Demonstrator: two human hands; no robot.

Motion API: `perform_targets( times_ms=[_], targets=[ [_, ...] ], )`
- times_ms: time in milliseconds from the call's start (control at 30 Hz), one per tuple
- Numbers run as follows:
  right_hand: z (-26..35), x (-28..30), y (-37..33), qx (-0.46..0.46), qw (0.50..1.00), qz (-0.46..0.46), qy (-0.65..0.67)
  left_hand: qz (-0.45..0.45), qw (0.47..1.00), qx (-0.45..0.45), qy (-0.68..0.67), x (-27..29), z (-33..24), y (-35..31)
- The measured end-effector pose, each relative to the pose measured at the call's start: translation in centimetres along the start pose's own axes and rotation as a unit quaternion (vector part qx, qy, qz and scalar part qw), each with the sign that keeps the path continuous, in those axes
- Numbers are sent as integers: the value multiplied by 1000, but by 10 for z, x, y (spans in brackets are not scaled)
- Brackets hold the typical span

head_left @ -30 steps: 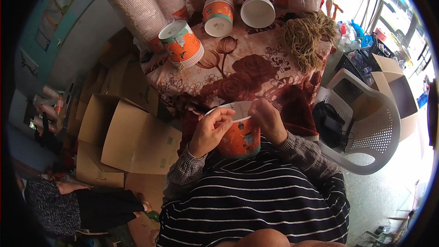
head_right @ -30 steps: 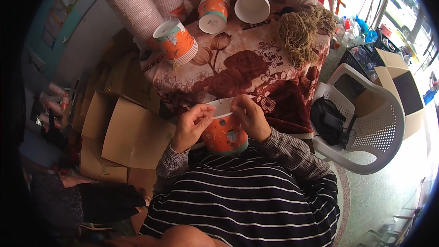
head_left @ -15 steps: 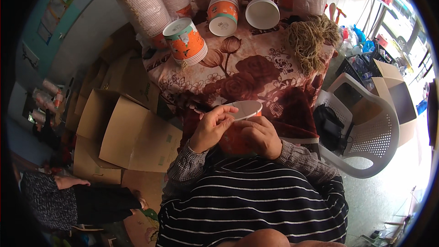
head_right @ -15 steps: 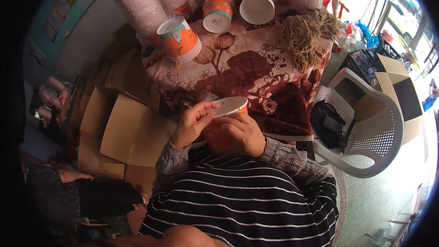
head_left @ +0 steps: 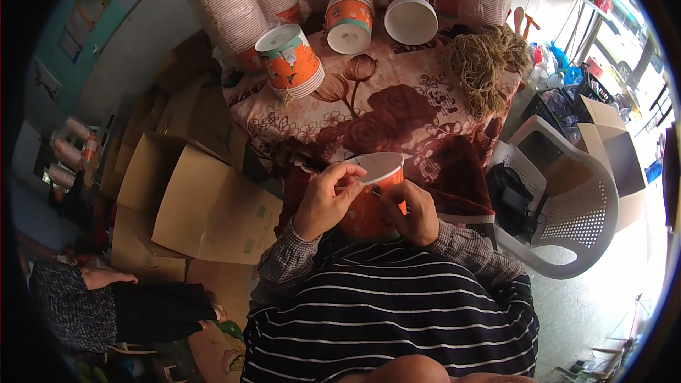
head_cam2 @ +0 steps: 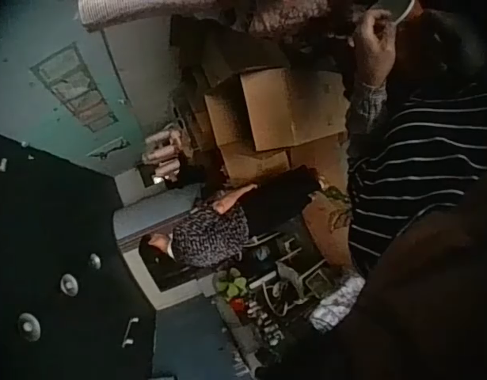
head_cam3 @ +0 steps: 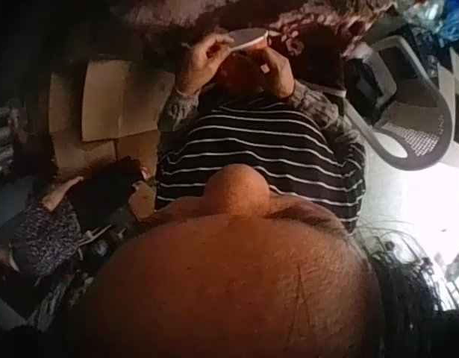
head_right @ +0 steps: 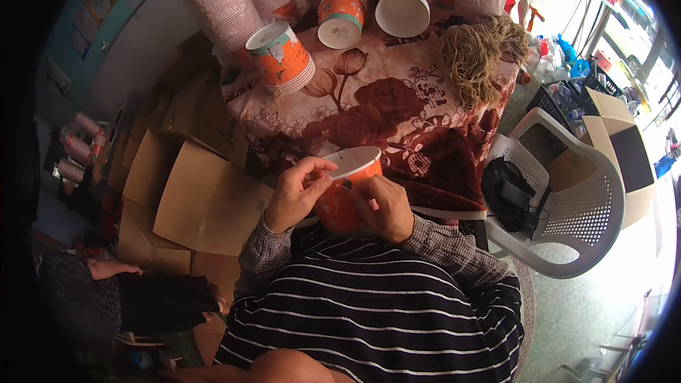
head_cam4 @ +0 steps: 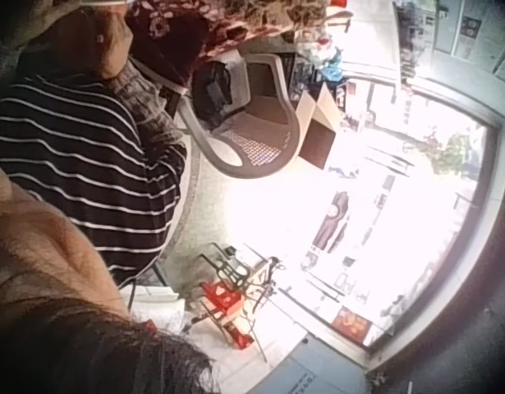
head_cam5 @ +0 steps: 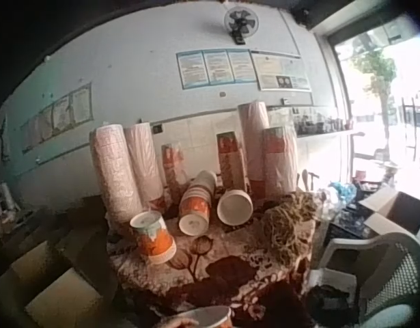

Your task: Thread string through holes in paper cups and stack them.

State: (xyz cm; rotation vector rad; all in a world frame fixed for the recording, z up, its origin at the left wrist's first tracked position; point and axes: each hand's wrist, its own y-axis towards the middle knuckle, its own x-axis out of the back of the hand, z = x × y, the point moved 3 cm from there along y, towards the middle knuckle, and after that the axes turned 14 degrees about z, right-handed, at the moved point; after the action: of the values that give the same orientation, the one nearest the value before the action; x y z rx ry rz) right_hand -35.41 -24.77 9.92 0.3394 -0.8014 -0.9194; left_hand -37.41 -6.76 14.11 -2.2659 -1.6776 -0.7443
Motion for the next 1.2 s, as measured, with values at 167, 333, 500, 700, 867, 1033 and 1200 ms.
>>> perform_targets(
  times_ms=[167, 333, 500, 700, 867, 1033, 1200],
  targets=[
    [1, -4, -1, 22, 999, 15, -38, -23, 998, -32, 57, -4, -13, -4],
    [4, -4, 1, 32, 996, 9, -78, -25, 994, -58, 87, -7, -17, -5],
    [6, -3, 2, 37, 993, 14, -115, 15, 992, -73, 98, -9, -17, -5],
    [17, 3, 5, -6, 996, 55, -77, 35, 991, -70, 105, -9, -12, -5],
    [9, 44, 6, -109, 966, 189, -137, 11, 995, -49, 84, -4, -3, -6],
    [23, 70, 46, -27, 992, 76, -97, 29, 999, -21, 18, -2, -4, -3],
    [-11, 40, 72, 71, 987, 133, -58, 13, 999, -9, -50, 6, 4, 5]
  ],
)
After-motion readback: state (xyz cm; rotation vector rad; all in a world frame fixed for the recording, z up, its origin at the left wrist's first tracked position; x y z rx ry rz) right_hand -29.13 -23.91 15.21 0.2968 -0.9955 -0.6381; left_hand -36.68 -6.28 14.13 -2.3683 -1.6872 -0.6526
